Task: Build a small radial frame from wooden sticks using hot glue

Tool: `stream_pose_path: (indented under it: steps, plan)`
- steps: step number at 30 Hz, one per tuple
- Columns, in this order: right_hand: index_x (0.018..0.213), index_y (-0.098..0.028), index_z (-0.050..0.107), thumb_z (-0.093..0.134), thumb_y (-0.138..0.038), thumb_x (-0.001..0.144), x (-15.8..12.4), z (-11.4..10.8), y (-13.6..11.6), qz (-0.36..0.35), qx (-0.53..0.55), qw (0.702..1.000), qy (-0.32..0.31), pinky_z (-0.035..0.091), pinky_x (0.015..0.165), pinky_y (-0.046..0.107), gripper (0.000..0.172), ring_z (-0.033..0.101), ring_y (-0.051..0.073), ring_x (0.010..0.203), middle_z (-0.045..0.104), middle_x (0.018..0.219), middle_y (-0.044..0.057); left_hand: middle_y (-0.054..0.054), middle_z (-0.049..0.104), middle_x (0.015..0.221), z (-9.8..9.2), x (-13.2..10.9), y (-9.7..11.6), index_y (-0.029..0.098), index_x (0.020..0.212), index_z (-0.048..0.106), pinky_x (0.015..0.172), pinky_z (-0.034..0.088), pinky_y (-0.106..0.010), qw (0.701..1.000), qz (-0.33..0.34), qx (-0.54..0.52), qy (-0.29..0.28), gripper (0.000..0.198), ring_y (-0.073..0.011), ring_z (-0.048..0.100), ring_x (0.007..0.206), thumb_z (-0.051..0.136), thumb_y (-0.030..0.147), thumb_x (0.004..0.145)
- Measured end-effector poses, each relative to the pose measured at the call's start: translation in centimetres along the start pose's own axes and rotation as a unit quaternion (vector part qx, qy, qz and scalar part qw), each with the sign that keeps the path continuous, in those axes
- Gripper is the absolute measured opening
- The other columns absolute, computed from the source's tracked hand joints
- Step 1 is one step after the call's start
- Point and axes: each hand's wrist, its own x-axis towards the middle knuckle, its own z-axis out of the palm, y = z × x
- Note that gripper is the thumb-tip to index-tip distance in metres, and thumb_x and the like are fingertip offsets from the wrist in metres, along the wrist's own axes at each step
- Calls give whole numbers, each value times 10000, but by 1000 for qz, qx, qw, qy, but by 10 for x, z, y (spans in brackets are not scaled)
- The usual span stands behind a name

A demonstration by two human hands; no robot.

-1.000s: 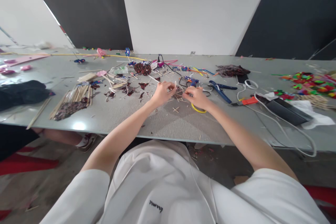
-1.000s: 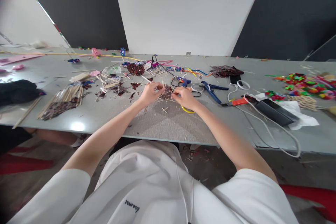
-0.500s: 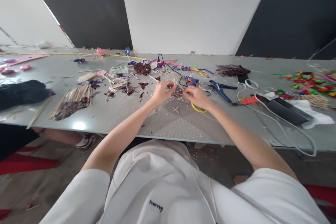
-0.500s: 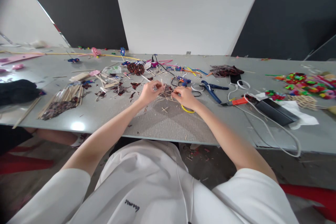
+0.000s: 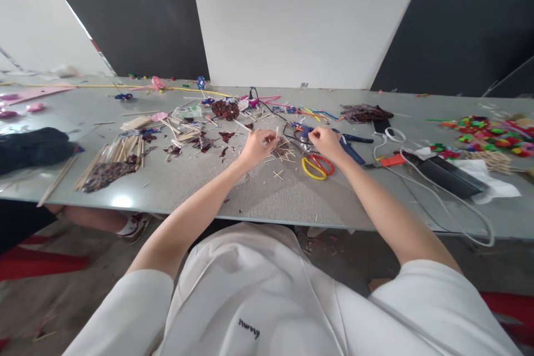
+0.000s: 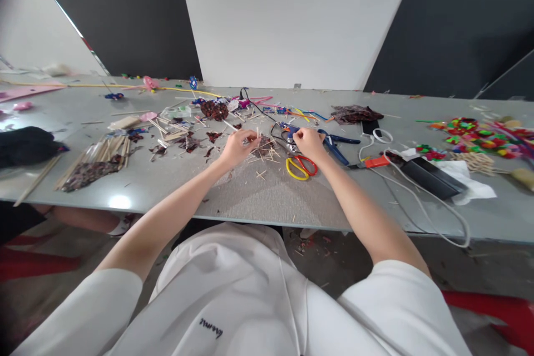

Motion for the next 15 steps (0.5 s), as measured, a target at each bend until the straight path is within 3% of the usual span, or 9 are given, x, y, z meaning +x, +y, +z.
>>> stream_pose_path:
  steps: [4,8,12,15]
  plan:
    - [915,-172,755,548,-477,987,31,10,10,85,-34,996,-24,387,1069,551,375,692,373,1109,787,1016,187,-55,791,902,0,0,0,212,878,737,869,511,-360,1000,-8,6,2,172,-201,691,858,646,299,995]
    - [1061,-115,769,533,-691,963,63,20,11,139,-54,987,-52,321,1138,650,631,622,452,1263,753,1151,273,-47,783,882,-2,1,-1,216,881,733,882,510,-366,1000,-7,11,10,166,-199,683,850,648,301,995]
    - [1161,-80,757,779,-696,776,84,28,9,142,-63,985,-73,370,1118,641,726,619,474,1255,721,1258,300,-45,783,895,-4,2,-1,216,909,733,912,509,-374,1000,-1,3,16,148,-194,680,849,641,291,999]
    - [1152,-69,760,781,-641,795,89,27,9,107,-55,990,-68,478,1012,536,675,677,440,1161,742,1194,298,-49,780,890,-4,2,0,209,896,728,904,508,-374,1000,-4,2,17,146,-195,677,849,638,266,995]
